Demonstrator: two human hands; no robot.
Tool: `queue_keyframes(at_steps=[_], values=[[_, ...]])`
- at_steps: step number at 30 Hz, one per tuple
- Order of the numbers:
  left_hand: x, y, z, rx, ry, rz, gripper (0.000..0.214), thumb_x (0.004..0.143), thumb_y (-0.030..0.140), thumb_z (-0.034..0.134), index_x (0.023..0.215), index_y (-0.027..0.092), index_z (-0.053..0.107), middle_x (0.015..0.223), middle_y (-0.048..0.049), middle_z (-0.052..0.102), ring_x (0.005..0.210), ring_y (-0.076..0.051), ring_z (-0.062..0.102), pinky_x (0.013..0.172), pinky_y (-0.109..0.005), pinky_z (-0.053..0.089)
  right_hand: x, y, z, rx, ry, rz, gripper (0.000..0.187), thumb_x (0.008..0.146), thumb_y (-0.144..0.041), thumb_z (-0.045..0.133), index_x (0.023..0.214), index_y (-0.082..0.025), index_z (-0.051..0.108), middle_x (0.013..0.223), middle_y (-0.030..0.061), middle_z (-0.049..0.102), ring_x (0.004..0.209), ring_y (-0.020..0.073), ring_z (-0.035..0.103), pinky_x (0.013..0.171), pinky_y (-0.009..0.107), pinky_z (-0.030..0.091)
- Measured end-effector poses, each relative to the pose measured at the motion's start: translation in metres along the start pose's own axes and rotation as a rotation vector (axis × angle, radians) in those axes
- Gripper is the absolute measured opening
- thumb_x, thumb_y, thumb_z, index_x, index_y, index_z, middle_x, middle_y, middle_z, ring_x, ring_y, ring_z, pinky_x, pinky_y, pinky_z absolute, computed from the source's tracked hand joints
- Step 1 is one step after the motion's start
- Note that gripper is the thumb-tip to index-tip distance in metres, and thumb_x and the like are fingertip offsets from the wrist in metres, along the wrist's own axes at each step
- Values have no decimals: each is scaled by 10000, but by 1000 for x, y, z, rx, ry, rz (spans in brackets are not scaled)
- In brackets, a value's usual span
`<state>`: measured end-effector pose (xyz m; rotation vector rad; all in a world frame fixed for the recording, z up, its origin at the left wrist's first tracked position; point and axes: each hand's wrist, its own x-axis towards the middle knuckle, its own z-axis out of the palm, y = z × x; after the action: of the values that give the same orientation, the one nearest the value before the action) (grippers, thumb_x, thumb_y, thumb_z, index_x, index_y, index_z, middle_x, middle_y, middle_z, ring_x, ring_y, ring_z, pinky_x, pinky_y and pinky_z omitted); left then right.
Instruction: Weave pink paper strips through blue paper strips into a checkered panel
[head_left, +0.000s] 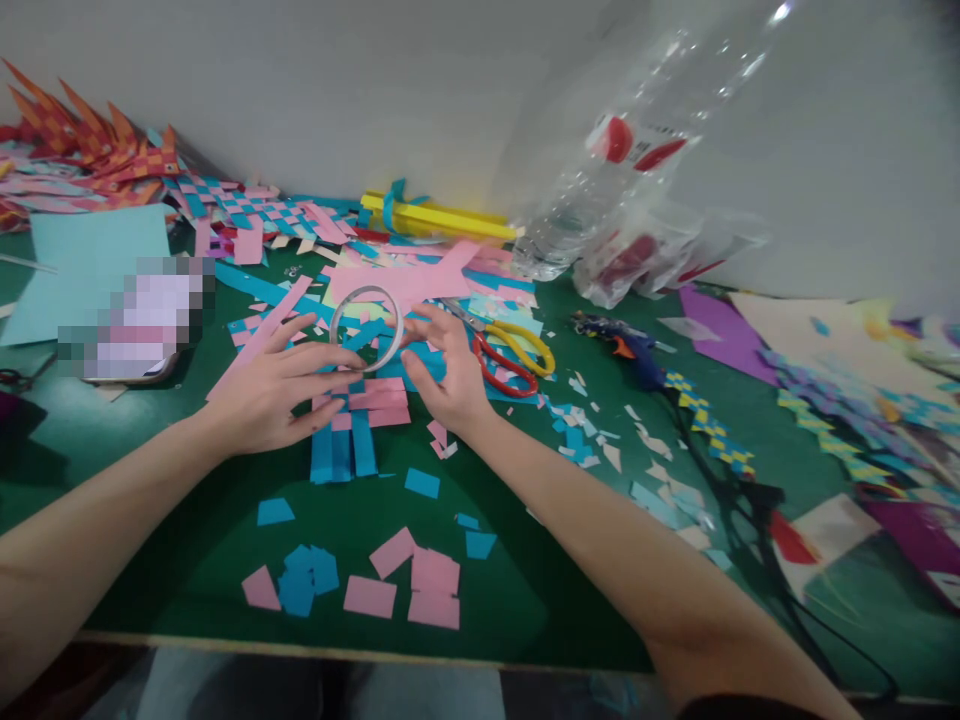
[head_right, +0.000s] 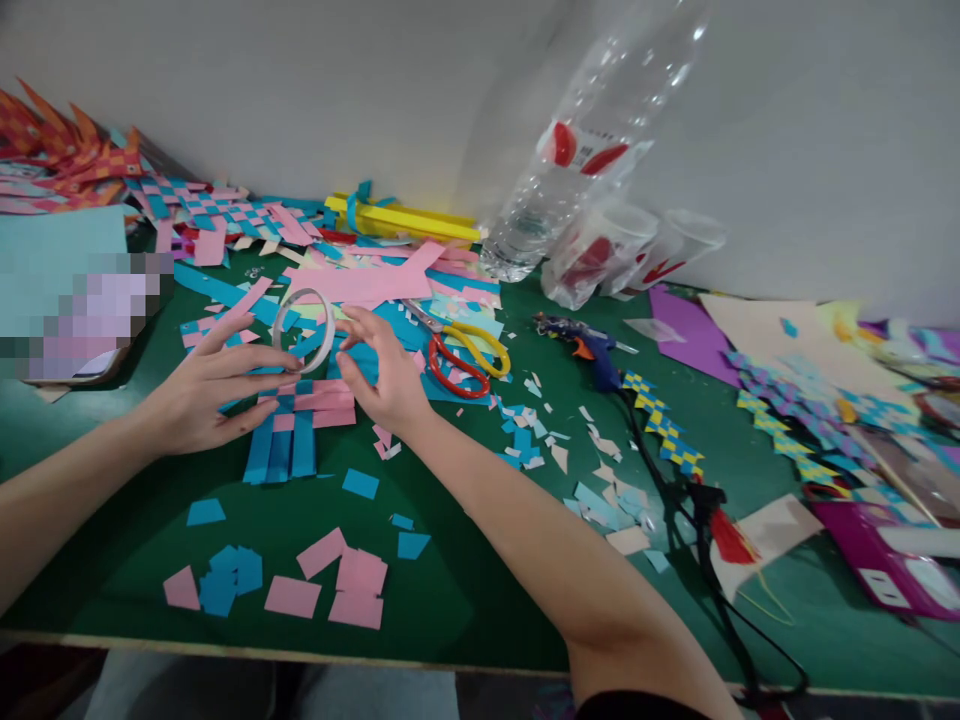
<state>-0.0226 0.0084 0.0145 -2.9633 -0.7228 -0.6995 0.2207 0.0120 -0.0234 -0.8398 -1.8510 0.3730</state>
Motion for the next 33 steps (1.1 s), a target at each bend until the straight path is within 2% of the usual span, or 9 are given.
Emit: queue_keyframes(at_steps=[3,9,11,15,19,22,25,28,33], values=[[-1,1,1,-9,10,13,262,923,206,493,1123,247,657,1192,-25,698,1120,-194,644,1219,-502,197,-1,0,0,51,-32,-22,399,982,-330,435,1367,-245,372,1308,123,604,1082,224,659,928,429,556],[-4,-5,3,-35,-26,-62,227,957,258,465,1005,297,684,1081,4,738,988,-193,687,1180,-519,290,-1,-8,-2,-15,-123,-85,359,976,-310,442,1331,-264,473,1279,75,640,1021,190,673,878,374,583],[-5,-7,3,-42,-22,-70,237,969,259,454,1002,308,683,1076,19,741,978,-188,689,1156,-493,330,-1,-9,-3,-18,-156,-91,386,977,-322,439,1357,-260,453,1312,86,621,1043,196,670,899,389,580],[-6,-6,4,-39,60,-55,208,970,247,478,1011,299,675,1074,27,748,984,-179,689,1090,-418,409,0,-9,-2,-45,-210,-140,473,973,-323,451,1433,-257,362,1408,104,551,1102,208,658,1002,429,533],[-6,-2,3,-39,95,-36,168,973,255,494,976,283,660,1067,27,753,950,-158,698,1053,-391,442,0,-11,-1,-110,-270,-200,519,962,-285,456,1459,-260,306,1446,102,521,1274,235,563,1040,436,515],[-5,-1,2,-35,76,-41,165,974,250,486,934,272,645,1037,22,760,927,-156,703,1032,-400,458,-1,-13,1,-120,-260,-230,522,949,-263,466,1446,-255,306,1413,107,551,1235,228,598,1026,426,531],[-3,-1,0,-4,116,22,132,962,199,506,917,238,624,1012,-3,762,885,-151,707,1016,-398,469,-3,-14,2,-84,-202,-261,473,930,-232,495,1384,-246,361,1347,114,600,1213,219,616,1017,410,538],[-1,-1,0,30,139,78,95,949,154,526,944,213,600,994,-9,758,856,-141,703,1017,-394,469,-3,-13,2,-60,-167,-350,392,908,-196,529,1288,-225,440,1298,128,627,1264,226,578,1021,411,531],[-4,-2,5,47,186,75,121,926,141,572,1027,206,586,951,-10,753,839,-155,706,1002,-385,490,-2,-12,2,-93,-177,-422,337,897,-177,533,1229,-223,502,1308,130,622,1186,208,631,978,384,552]])
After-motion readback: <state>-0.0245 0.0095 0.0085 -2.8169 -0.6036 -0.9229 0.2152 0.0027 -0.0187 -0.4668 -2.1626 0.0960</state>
